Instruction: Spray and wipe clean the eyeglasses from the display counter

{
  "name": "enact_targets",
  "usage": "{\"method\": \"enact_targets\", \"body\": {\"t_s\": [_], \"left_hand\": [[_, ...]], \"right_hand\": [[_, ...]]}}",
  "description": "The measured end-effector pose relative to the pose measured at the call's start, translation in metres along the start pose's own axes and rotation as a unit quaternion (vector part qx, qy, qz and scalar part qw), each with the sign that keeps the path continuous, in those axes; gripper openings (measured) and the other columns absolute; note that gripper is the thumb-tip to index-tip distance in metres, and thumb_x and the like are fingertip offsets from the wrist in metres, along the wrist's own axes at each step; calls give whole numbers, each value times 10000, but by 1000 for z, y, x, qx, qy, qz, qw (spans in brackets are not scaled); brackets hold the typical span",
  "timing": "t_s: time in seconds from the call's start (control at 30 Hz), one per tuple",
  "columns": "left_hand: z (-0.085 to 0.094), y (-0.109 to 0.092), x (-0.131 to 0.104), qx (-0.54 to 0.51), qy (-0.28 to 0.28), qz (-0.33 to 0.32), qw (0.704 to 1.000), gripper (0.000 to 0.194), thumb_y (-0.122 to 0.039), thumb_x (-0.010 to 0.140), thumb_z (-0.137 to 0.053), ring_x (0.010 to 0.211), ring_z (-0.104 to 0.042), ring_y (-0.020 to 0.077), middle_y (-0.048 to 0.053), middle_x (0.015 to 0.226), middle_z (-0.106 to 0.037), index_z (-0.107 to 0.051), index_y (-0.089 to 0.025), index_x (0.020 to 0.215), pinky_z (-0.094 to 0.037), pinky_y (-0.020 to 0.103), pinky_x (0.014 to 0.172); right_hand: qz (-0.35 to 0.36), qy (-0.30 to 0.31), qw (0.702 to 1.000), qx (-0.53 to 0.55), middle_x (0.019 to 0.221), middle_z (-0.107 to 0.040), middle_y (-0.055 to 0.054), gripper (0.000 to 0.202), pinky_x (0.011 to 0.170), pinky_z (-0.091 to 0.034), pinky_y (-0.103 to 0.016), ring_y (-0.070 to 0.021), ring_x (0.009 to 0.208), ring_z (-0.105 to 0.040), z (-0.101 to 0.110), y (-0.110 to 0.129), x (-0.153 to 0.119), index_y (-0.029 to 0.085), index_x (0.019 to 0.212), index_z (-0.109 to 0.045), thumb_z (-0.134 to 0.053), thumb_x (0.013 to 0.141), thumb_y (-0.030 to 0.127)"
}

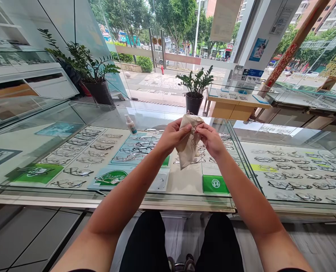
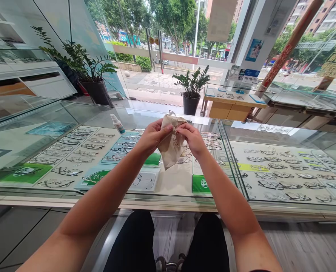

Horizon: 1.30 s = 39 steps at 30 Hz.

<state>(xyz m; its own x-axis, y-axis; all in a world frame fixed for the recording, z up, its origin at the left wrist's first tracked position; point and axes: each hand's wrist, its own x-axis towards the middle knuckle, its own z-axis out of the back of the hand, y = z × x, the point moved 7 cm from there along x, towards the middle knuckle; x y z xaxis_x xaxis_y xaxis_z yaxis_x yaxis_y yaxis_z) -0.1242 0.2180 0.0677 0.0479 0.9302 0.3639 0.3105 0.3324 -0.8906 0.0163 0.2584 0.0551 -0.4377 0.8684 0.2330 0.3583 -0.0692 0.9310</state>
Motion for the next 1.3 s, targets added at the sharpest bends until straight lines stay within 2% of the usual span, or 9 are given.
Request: {"method": "enact_targets", "body": {"t_s": [0.13, 0.3, 0.43, 0.53, 0.7, 1.03, 1.2, 1.3], "left_hand": [[1, 0, 0, -4, -12, 5, 1000, 508, -527, 763, -998, 838, -761, 219, 88, 962, -830, -826, -153, 1060, -600, 306, 775], [4, 0, 0, -2, -29, 7, 1000, 525, -527, 754, -1002, 843, -766, 222, 85, 953, -831, -827, -148, 1072, -600, 313, 792], [3, 1, 0, -8, -27, 13, 1000, 534, -511, 748, -1009, 867, -771, 221, 87, 984, -837, -831, -147, 1096, -601, 319, 830], [2, 2, 0, -5, -25, 21, 999, 551, -503, 750, -1008, 874, -772, 219, 88, 1006, -839, -832, -151, 1135, -601, 322, 841], [2, 4, 0, 5, -15, 24, 1000, 532, -508, 760, -1003, 858, -759, 199, 90, 1011, -838, -841, -157, 1126, -594, 303, 820], [-3, 2, -3, 67, 18, 13, 998, 488, -546, 803, -961, 776, -686, 175, 66, 917, -793, -833, -152, 1062, -519, 273, 706], [-6, 2, -3, 77, 29, 5, 997, 466, -544, 812, -952, 756, -655, 162, 55, 886, -776, -831, -153, 1035, -501, 269, 701], [-1, 2, -1, 61, 0, 2, 998, 476, -547, 784, -972, 755, -659, 162, 57, 880, -776, -830, -155, 1012, -514, 274, 705]], "right_hand": [[17, 0, 1000, -21, 832, -701, 18, 234, 797, -499, -298, -145, 801, -578, 1, -3, 1, 234, 787, -746, -866, 724, 423], [104, -22, 990, -89, 887, -715, -5, 202, 881, -541, -350, -183, 890, -629, 5, 3, 0, 245, 824, -736, -798, 842, 437], [177, -87, 973, -119, 1035, -732, -16, 262, 882, -571, -366, -197, 954, -661, 15, 13, -3, 299, 1046, -715, -844, 856, 426], [201, -103, 963, -150, 1133, -741, -26, 329, 914, -573, -376, -201, 1003, -670, 18, 17, -4, 326, 1166, -720, -837, 885, 451], [213, -122, 953, -177, 1060, -730, -25, 235, 903, -541, -376, -201, 975, -665, 19, 20, -4, 279, 969, -735, -818, 890, 484], [186, -153, 961, -137, 916, -677, -12, 137, 898, -509, -355, -200, 930, -610, 21, 24, -8, 277, 866, -693, -731, 895, 406], [153, -218, 953, -143, 805, -553, 14, 230, 810, -458, -338, -182, 816, -512, 36, 19, -7, 272, 785, -596, -707, 910, 430], [166, -235, 945, -157, 824, -558, 12, 250, 798, -444, -346, -183, 806, -495, 36, 24, -12, 277, 802, -580, -711, 931, 445]]}}
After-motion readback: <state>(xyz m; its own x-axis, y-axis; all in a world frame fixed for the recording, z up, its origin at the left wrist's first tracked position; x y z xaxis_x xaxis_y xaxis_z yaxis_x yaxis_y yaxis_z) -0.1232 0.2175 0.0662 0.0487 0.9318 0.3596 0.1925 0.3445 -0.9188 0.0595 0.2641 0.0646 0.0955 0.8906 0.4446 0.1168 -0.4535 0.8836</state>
